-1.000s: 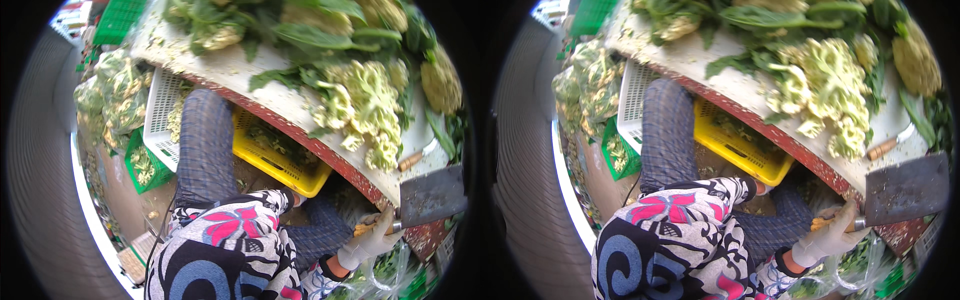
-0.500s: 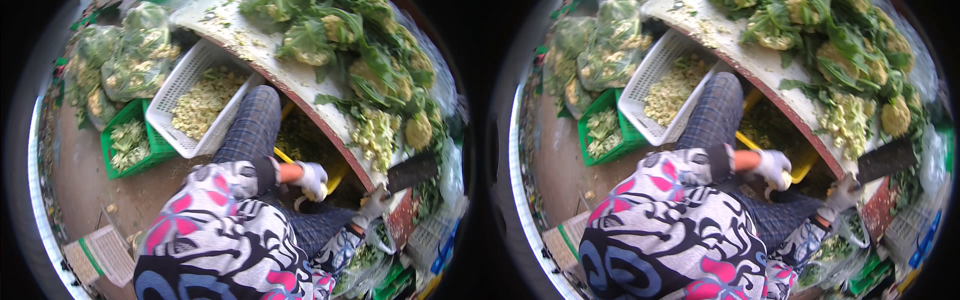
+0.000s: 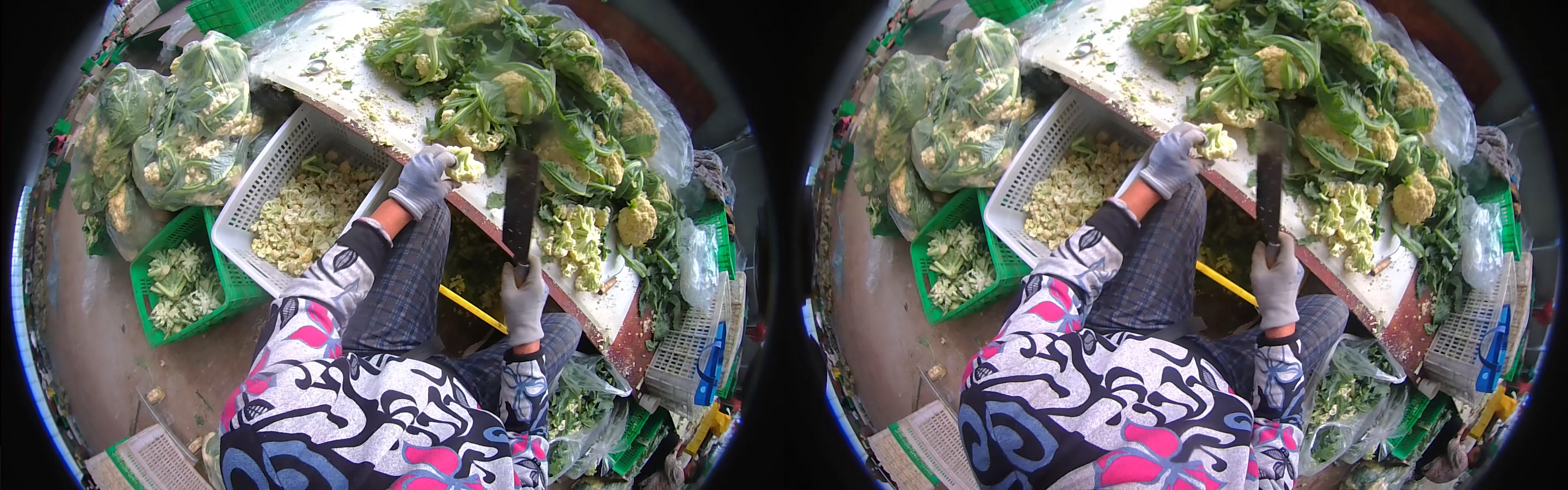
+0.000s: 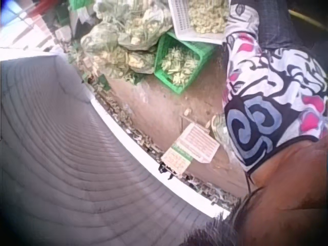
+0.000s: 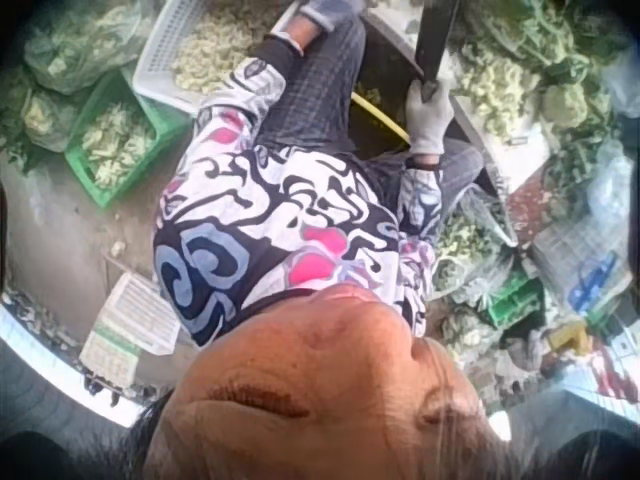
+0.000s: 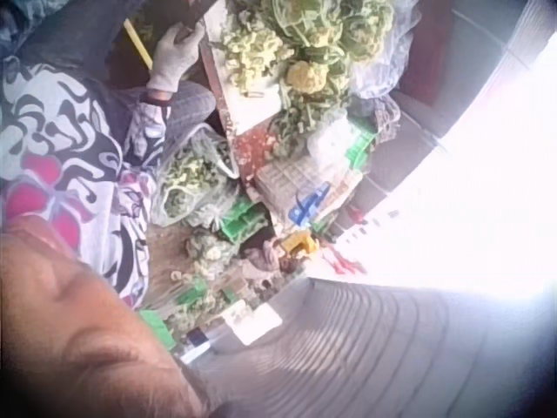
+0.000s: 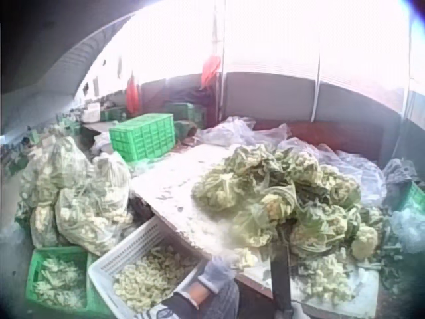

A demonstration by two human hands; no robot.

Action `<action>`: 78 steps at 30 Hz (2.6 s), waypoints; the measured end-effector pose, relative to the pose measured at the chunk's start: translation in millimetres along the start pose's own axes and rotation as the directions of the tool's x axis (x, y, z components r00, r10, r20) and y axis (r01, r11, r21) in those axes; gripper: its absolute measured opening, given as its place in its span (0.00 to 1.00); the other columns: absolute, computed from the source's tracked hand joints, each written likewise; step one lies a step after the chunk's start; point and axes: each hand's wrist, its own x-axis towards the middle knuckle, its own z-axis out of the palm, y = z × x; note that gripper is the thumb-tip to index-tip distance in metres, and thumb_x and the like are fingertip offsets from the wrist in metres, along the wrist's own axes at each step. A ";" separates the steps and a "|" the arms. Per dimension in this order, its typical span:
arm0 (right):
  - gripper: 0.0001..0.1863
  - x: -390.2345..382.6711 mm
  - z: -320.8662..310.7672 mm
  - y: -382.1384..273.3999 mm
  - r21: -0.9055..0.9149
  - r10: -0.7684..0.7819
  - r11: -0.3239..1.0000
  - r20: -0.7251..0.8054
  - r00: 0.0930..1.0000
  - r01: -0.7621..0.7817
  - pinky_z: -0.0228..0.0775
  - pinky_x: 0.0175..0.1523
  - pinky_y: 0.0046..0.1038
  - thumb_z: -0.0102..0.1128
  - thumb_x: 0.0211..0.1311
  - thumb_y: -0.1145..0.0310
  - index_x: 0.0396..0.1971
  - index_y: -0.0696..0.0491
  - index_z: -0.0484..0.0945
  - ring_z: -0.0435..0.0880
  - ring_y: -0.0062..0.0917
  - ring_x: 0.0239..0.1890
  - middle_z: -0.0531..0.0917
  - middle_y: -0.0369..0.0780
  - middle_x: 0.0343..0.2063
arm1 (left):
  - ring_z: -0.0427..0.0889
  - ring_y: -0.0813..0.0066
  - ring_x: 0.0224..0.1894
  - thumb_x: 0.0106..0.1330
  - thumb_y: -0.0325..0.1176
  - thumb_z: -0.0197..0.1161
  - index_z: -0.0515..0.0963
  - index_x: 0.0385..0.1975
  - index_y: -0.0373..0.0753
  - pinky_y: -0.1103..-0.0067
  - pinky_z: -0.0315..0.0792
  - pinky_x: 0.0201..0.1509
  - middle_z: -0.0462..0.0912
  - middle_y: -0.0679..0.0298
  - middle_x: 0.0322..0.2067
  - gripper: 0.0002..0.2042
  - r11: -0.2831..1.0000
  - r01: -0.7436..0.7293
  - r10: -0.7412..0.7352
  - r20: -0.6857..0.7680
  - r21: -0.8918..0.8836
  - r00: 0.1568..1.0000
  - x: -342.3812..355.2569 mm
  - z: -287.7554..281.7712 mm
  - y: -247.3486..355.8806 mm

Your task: The person removes cauliflower heads from plastic bags and places them on a table. They use a knife to trim the stems and leaves from the cauliflower heads, discarding the trimmings into a yellow bin below.

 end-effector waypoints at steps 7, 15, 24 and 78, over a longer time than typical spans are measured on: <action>0.14 47.7 26.4 3.0 -0.220 0.104 0.974 0.211 0.972 -0.056 0.74 0.38 0.44 0.58 0.59 0.69 0.45 0.51 0.74 0.84 0.47 0.33 0.83 0.49 0.26 | 0.80 0.55 0.44 0.47 0.23 0.68 0.78 0.33 0.41 0.69 0.76 0.46 0.80 0.58 0.39 0.12 1.000 -0.008 0.005 0.195 0.012 0.981 7.8 47.9 -56.8; 0.14 58.7 47.4 -4.3 -0.324 0.204 0.942 0.351 0.914 -0.086 0.74 0.41 0.47 0.55 0.60 0.67 0.46 0.51 0.73 0.84 0.50 0.35 0.84 0.50 0.28 | 0.81 0.54 0.43 0.50 0.20 0.63 0.82 0.33 0.39 0.70 0.77 0.44 0.80 0.55 0.39 0.10 0.998 -0.054 0.049 0.128 0.034 0.991 -11.8 58.7 -81.8; 0.15 80.6 46.5 -51.9 -0.568 0.334 0.821 0.393 0.857 -0.060 0.75 0.48 0.46 0.54 0.61 0.67 0.47 0.55 0.73 0.84 0.50 0.42 0.84 0.54 0.36 | 0.81 0.53 0.41 0.49 0.22 0.63 0.82 0.32 0.41 0.68 0.78 0.41 0.81 0.55 0.37 0.10 0.994 -0.049 0.032 0.160 0.102 0.987 -9.7 52.0 -73.9; 0.08 -56.2 -9.3 112.9 -0.467 0.115 0.873 -0.078 0.990 -0.138 0.74 0.46 0.26 0.63 0.63 0.72 0.39 0.60 0.79 0.81 0.27 0.40 0.84 0.44 0.39 | 0.83 0.57 0.52 0.72 0.39 0.46 0.81 0.51 0.45 0.61 0.76 0.52 0.83 0.56 0.51 0.17 0.212 0.504 -0.915 -0.011 0.837 0.403 -121.5 -76.2 -367.0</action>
